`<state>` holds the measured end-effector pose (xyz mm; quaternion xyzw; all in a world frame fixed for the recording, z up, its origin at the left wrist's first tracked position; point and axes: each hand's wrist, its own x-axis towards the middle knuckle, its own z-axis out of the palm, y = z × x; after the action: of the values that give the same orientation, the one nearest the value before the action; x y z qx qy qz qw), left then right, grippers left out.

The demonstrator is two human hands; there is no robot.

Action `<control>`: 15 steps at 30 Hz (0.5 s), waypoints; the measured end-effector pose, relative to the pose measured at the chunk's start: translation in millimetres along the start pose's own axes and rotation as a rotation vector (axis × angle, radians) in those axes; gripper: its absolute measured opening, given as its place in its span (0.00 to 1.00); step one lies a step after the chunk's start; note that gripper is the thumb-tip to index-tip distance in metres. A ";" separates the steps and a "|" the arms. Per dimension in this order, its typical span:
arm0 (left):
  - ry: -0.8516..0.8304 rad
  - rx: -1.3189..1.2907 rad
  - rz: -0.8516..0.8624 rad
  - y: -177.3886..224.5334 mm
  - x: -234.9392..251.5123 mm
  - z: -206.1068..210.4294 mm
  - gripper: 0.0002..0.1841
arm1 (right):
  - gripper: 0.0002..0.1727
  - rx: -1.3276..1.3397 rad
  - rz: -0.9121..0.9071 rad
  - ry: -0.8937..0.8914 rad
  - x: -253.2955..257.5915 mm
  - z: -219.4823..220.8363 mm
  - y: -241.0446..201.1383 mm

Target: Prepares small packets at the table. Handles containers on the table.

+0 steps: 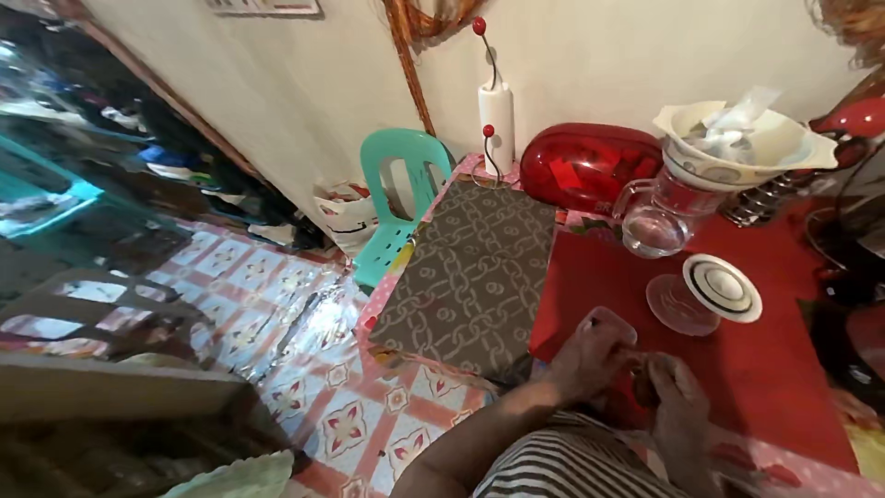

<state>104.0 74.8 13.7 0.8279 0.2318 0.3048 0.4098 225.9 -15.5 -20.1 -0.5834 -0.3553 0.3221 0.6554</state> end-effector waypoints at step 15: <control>0.186 -0.128 -0.115 -7.9 -7.0 15.4 0.07 | 0.12 0.149 0.027 -0.094 2.2 -2.3 6.5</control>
<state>108.6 66.6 -2.3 0.7536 0.2959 0.3703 0.4554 229.0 -14.2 -26.5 -0.5221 -0.3531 0.3834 0.6751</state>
